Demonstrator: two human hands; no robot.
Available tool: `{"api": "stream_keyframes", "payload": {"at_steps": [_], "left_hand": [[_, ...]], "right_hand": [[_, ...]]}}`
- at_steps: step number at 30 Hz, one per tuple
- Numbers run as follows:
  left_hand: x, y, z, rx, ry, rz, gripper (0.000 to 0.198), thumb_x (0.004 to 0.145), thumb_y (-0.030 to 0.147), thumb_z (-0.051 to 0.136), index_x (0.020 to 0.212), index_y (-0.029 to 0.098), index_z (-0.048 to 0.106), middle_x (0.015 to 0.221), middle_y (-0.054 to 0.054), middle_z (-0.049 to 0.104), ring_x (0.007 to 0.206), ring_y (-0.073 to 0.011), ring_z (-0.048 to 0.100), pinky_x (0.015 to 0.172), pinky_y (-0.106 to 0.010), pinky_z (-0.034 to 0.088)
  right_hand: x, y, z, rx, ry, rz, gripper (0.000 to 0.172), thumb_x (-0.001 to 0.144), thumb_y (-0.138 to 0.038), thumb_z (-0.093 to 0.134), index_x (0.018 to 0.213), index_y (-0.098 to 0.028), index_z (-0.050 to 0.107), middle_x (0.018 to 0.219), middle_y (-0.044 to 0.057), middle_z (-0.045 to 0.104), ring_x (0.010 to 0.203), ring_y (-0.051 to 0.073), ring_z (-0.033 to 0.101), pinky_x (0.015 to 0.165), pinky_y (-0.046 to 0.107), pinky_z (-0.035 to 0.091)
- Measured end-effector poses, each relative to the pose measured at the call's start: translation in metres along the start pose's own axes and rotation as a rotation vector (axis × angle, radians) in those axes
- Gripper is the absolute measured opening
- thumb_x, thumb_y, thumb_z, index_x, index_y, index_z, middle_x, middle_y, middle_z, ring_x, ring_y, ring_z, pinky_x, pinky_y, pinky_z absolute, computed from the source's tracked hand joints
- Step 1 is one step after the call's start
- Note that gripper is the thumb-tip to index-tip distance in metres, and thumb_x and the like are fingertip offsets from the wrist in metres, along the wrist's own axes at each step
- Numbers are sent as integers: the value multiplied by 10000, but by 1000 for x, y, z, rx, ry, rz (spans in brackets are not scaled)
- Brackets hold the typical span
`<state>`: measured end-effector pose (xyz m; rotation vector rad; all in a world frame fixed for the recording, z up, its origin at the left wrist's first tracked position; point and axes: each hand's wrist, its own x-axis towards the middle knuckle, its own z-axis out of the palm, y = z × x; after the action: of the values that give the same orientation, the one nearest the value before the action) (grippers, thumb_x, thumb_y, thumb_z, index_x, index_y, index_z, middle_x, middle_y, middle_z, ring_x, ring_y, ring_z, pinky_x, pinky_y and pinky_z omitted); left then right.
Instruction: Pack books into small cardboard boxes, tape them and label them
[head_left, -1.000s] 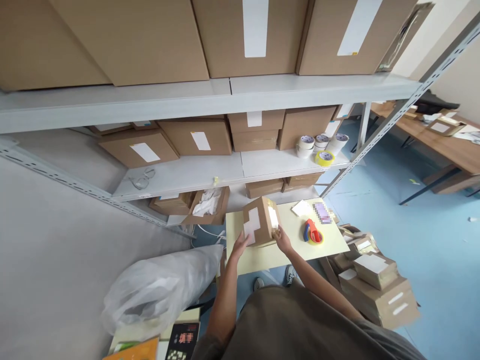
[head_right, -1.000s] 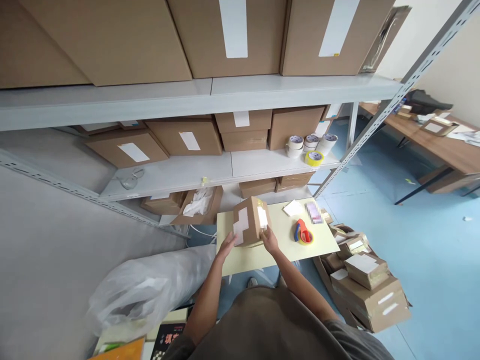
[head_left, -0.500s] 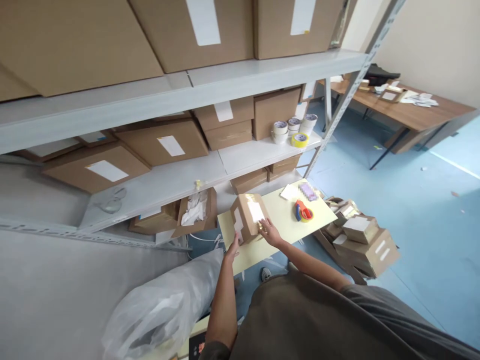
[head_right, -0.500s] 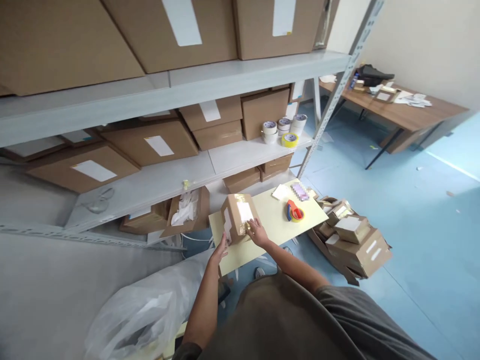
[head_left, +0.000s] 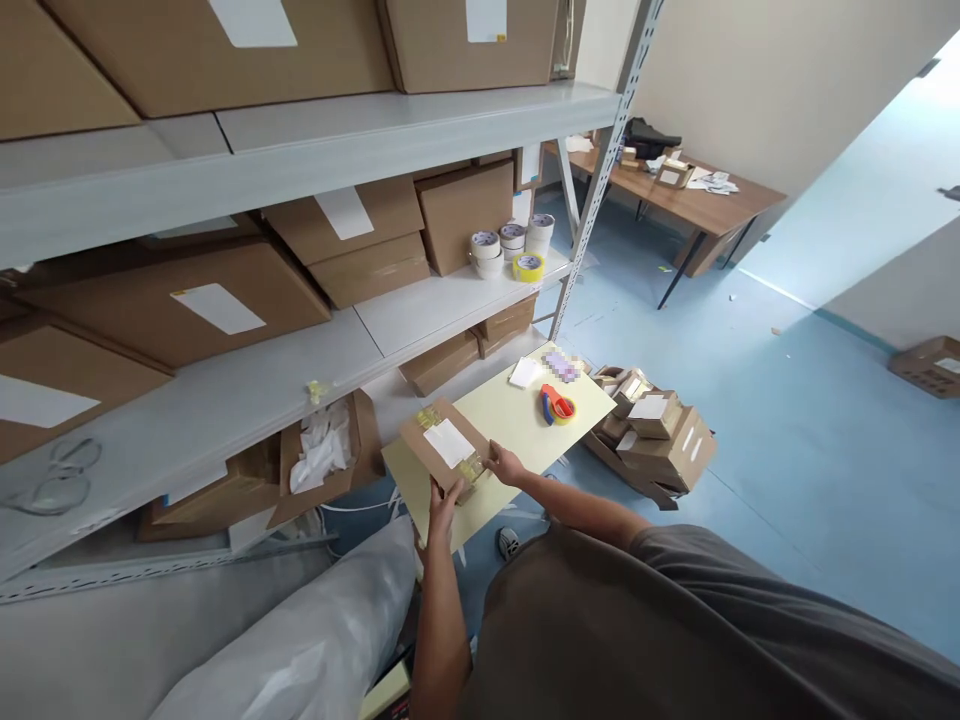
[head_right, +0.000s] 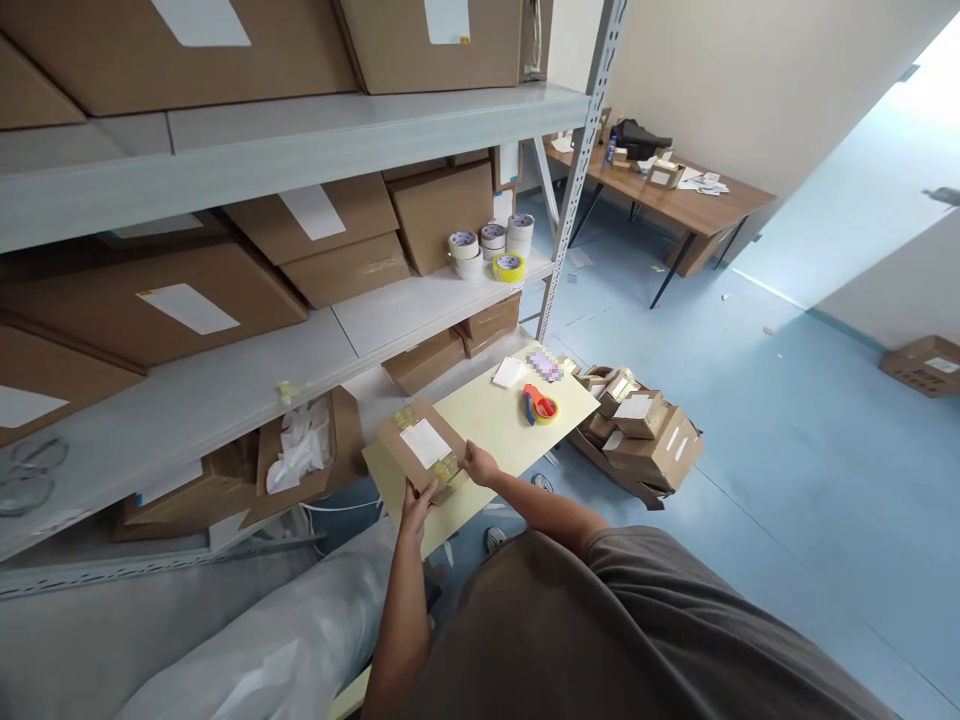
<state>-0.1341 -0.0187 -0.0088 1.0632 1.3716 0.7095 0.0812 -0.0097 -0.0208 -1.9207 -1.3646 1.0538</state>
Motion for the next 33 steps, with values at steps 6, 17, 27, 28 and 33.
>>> {"api": "stream_keyframes", "payload": {"at_steps": [6, 17, 27, 28, 33], "left_hand": [[0, 5, 8, 15, 7, 21, 1096, 805, 690, 796, 1706, 375, 255, 1614, -80, 552, 1469, -333, 543, 1180, -453, 480], [26, 85, 83, 4, -293, 226, 969, 867, 581, 779, 1682, 304, 333, 1648, -84, 508, 1490, -304, 512, 1214, -395, 448], [41, 161, 256, 32, -563, 313, 1015, 861, 563, 808, 1698, 282, 307, 1660, -95, 489, 1509, -327, 489, 1254, -435, 416], [41, 165, 278, 39, -580, 310, 1013, 864, 566, 804, 1699, 282, 304, 1660, -94, 489, 1503, -322, 498, 1252, -433, 419], [46, 174, 395, 111, -679, 278, 1050, 883, 590, 769, 1726, 272, 230, 1641, -102, 515, 1473, -296, 539, 1228, -410, 450]], "right_hand": [[-12, 12, -17, 77, -10, 57, 521, 867, -296, 755, 1377, -246, 657, 1115, 63, 767, 1011, 258, 712, 902, 373, 554], [-46, 32, -104, 288, 323, 16, 580, 912, -375, 714, 1470, -263, 600, 1255, 58, 744, 1071, 244, 666, 995, 401, 543], [-64, 102, -238, 416, 669, 47, 614, 919, -428, 674, 1499, -252, 580, 1444, 95, 673, 1259, 306, 641, 1095, 442, 513], [-66, 113, -254, 423, 696, 53, 617, 917, -430, 672, 1499, -248, 577, 1448, 98, 667, 1268, 307, 636, 1096, 439, 513], [-76, 180, -339, 467, 769, 96, 620, 905, -430, 668, 1488, -239, 576, 1424, 107, 669, 1263, 309, 632, 1091, 441, 518]]}}
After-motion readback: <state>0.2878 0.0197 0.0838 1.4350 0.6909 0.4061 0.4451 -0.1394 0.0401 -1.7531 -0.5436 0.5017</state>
